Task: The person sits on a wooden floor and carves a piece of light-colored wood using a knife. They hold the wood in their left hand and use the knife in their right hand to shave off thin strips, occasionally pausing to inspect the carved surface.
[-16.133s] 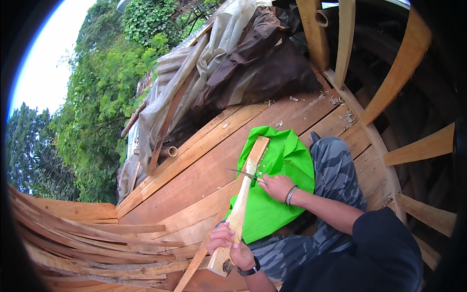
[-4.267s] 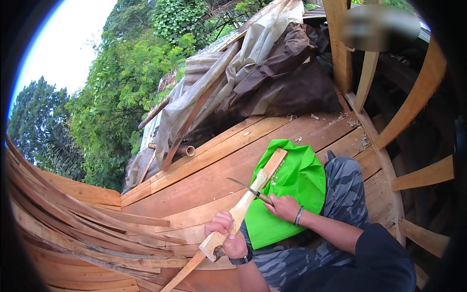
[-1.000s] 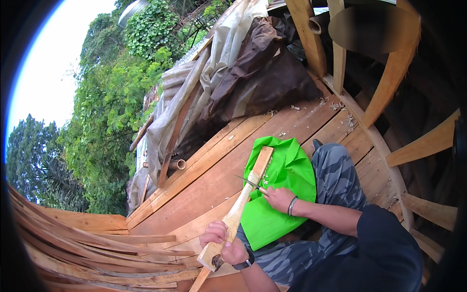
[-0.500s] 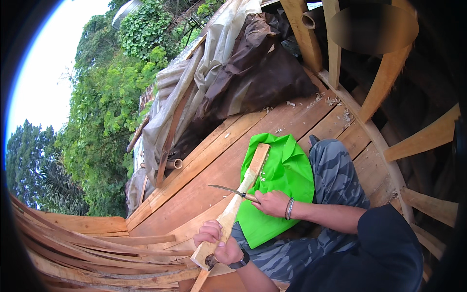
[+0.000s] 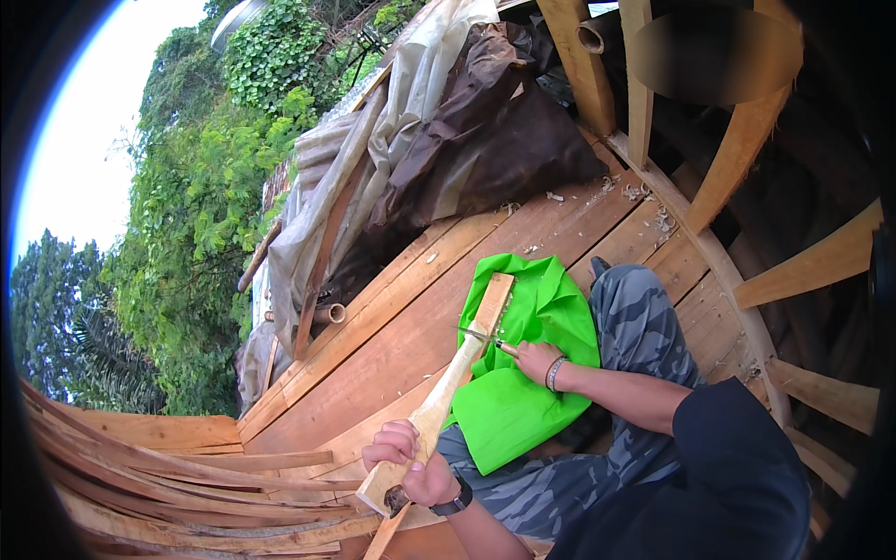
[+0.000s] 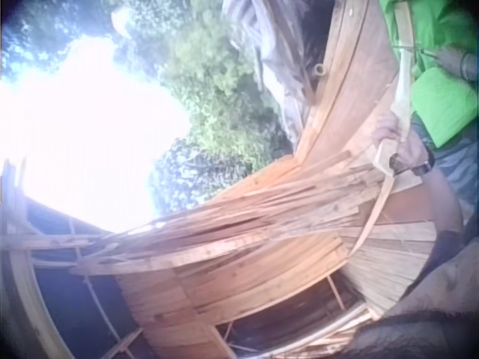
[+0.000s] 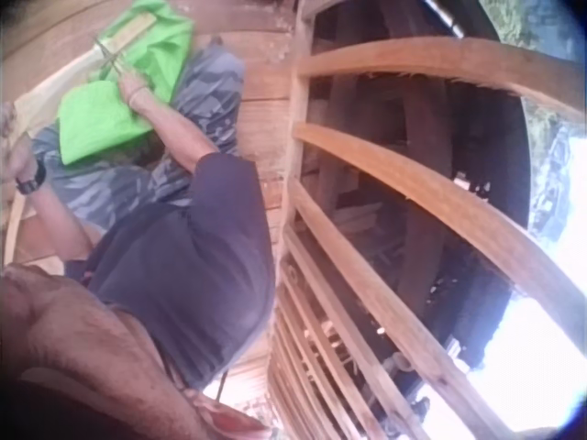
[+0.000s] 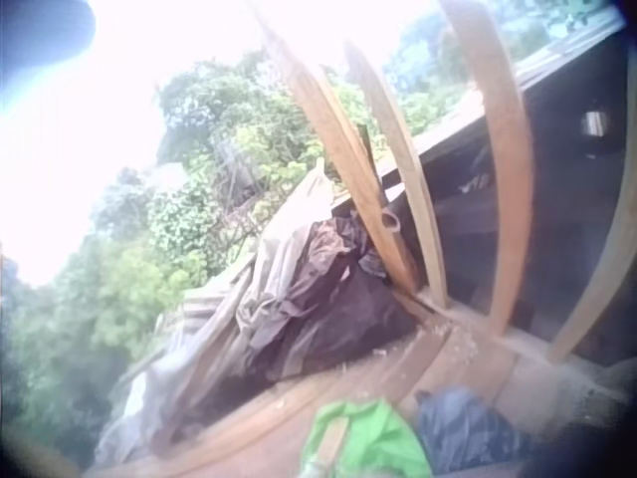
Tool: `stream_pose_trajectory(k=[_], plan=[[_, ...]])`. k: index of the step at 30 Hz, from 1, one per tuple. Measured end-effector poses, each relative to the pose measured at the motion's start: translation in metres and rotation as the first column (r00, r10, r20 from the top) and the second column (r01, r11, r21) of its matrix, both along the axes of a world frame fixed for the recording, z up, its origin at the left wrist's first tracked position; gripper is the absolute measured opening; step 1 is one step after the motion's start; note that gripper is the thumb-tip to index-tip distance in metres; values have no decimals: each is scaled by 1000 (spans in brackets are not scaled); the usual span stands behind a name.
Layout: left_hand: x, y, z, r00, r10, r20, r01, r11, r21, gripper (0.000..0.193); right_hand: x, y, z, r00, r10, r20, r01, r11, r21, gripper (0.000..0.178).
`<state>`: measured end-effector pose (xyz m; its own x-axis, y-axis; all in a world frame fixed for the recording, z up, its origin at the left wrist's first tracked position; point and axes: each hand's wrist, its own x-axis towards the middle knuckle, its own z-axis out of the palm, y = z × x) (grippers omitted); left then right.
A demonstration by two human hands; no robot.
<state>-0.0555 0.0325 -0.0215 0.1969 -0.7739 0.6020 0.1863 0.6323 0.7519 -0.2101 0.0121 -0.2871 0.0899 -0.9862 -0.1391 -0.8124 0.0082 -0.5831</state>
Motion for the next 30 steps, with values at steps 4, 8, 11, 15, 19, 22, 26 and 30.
stream_pose_trajectory(k=[4,8,11,15,19,22,26,30], plan=[[27,12,-8,997,76,26,-76,997,-20,24,28,10,100,975,171,140,-172,985,-2,36],[22,12,-3,995,89,44,-88,996,-21,23,22,8,87,970,196,140,-194,980,-34,36],[12,8,-3,997,55,45,-54,998,-34,22,9,-1,35,998,57,25,-55,996,-72,32],[32,15,-6,993,94,66,-92,995,-43,22,32,10,90,977,153,147,-156,988,9,35],[17,5,-3,995,86,45,-85,996,-22,21,16,9,76,985,168,30,-170,984,56,34],[13,4,3,995,83,47,-81,996,-29,21,12,0,47,992,115,-47,-113,993,31,33],[18,10,-2,996,71,47,-70,997,-28,22,22,18,117,956,269,115,-269,963,-18,34],[1,8,1,996,61,69,-60,998,-25,22,0,6,30,994,105,-34,-104,993,50,35]])
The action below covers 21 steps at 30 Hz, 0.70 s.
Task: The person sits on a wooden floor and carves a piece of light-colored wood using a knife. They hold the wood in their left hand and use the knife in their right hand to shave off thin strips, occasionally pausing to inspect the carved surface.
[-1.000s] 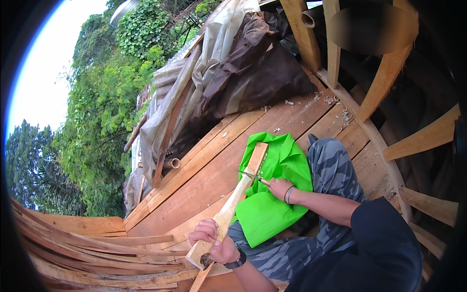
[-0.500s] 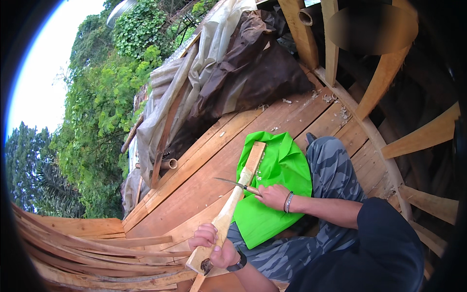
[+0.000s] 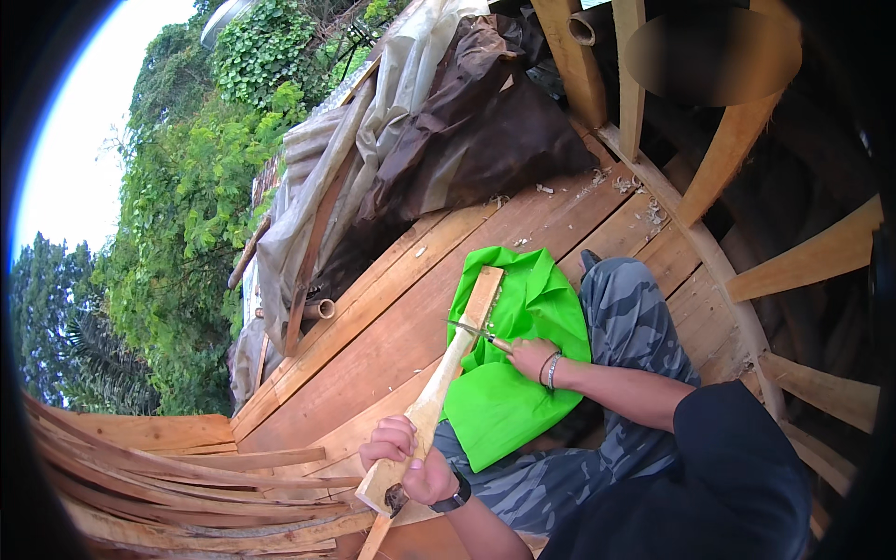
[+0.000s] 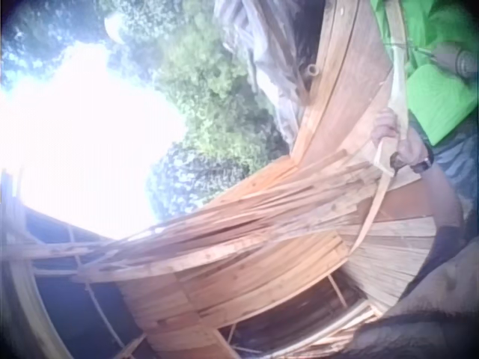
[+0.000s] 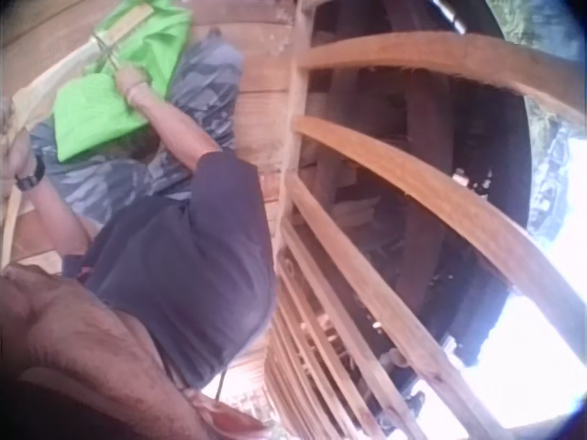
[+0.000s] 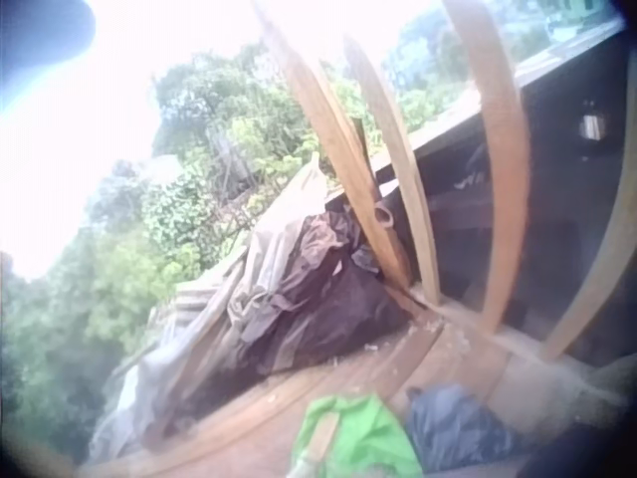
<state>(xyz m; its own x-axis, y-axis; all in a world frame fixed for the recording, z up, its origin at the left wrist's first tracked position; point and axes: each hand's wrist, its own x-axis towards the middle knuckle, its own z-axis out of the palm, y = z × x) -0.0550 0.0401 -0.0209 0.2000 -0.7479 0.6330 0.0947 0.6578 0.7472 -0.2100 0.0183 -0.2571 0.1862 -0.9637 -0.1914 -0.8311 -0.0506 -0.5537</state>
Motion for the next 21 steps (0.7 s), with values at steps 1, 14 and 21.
stream_pose_trajectory(k=[1,14,21], plan=[[4,0,-1,1000,-8,14,8,1000,-3,22,5,-2,3,1000,-1,12,0,998,70,34],[8,7,-3,1000,10,19,-10,1000,7,24,26,-19,17,955,-202,217,144,956,254,38],[-2,1,2,999,-43,15,42,998,51,24,14,-41,-22,906,-250,343,114,921,371,51]])
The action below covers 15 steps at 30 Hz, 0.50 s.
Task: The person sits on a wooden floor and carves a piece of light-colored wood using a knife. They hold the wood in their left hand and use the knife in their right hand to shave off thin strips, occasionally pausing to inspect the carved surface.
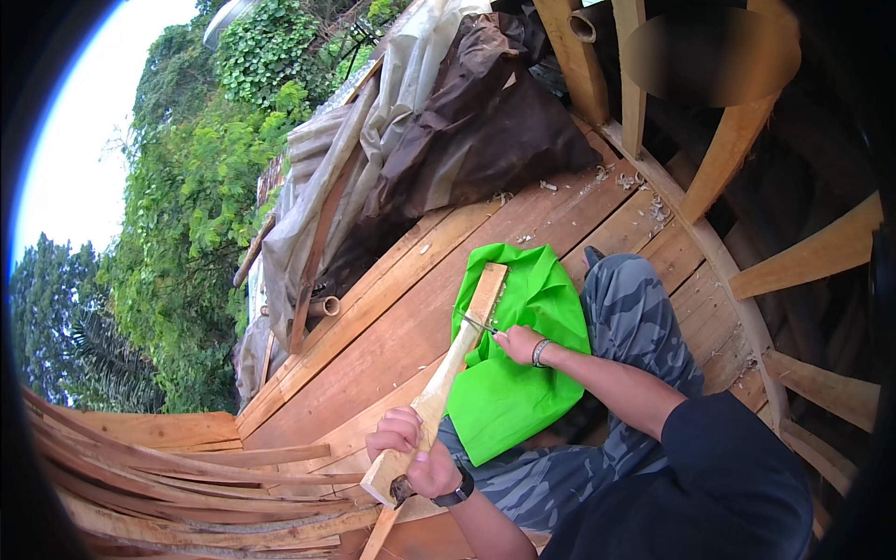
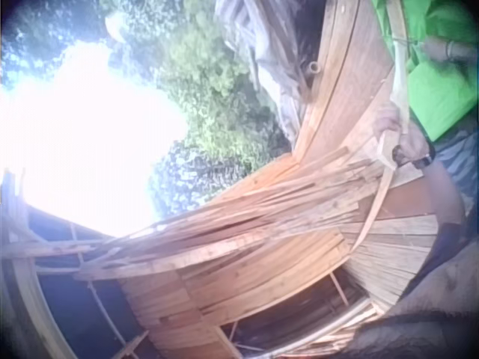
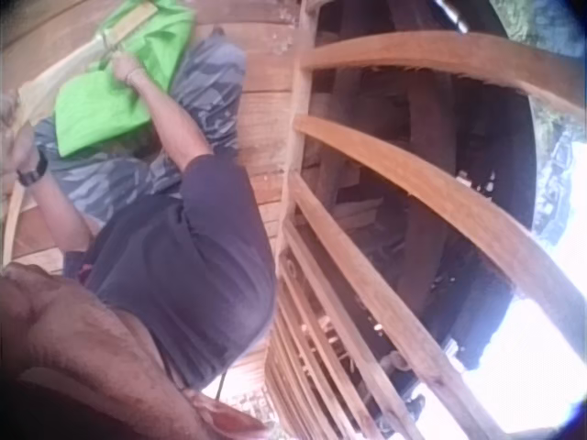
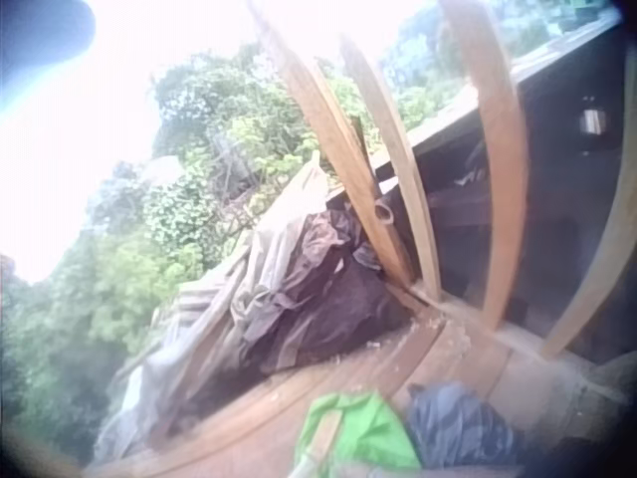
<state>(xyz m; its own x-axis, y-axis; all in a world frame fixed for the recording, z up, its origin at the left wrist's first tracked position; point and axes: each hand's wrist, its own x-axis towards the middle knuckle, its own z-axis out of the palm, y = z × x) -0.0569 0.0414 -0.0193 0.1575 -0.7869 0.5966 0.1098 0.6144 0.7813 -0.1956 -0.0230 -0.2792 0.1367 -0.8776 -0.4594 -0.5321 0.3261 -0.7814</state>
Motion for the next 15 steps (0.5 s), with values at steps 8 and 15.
stream_pose_trajectory(k=[8,15], plan=[[20,7,-5,997,72,-15,-73,994,-76,23,33,34,47,997,22,-75,-44,952,-304,44],[9,1,-4,999,22,-28,-24,998,-51,22,3,26,38,972,-6,-235,-61,959,-277,38]])
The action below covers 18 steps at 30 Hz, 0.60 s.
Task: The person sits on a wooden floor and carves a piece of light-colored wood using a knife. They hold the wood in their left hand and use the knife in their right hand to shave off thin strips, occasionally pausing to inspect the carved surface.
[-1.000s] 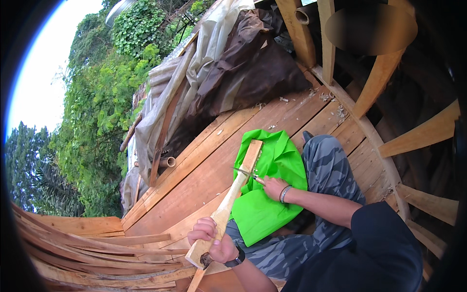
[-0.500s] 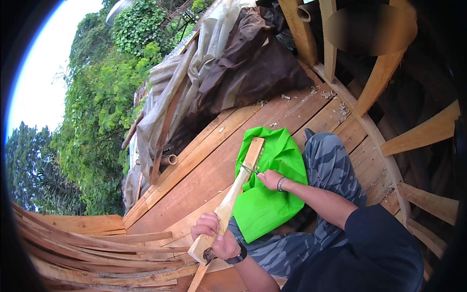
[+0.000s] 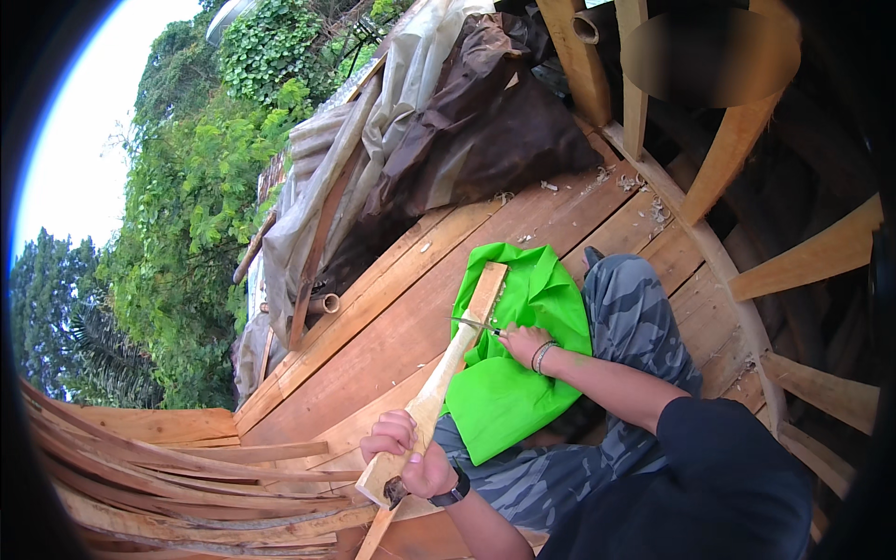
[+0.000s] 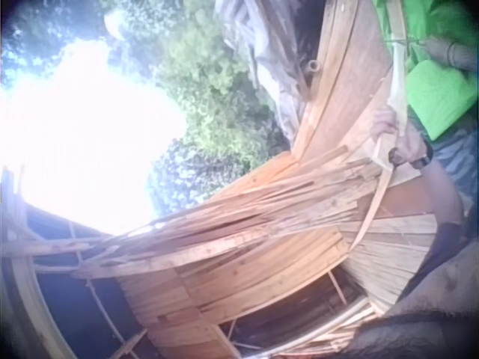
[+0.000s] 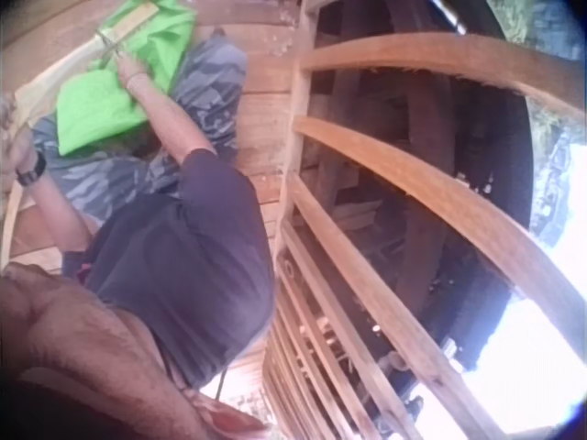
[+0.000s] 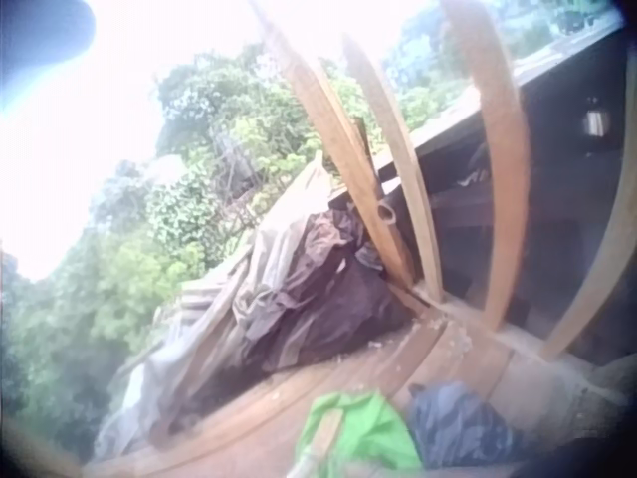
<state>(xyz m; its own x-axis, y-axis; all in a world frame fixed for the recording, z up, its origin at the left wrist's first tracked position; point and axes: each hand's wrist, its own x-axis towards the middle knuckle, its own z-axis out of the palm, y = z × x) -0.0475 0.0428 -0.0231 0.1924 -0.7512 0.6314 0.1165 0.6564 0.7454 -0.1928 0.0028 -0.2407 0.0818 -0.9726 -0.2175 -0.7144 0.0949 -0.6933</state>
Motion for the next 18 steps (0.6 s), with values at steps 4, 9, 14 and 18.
stream_pose_trajectory(k=[4,9,14,18], plan=[[5,-3,-1,999,27,-21,-27,1000,-11,22,9,6,5,999,30,43,-28,998,-64,39],[10,-2,-2,999,49,-13,-49,999,9,22,1,13,36,984,165,68,-158,983,-91,37],[16,-3,-5,999,16,-31,-17,1000,-15,23,10,14,37,991,119,54,-122,990,67,36],[11,-5,-4,997,4,-72,-4,1000,-9,24,-3,1,6,993,57,99,-61,997,39,36]])
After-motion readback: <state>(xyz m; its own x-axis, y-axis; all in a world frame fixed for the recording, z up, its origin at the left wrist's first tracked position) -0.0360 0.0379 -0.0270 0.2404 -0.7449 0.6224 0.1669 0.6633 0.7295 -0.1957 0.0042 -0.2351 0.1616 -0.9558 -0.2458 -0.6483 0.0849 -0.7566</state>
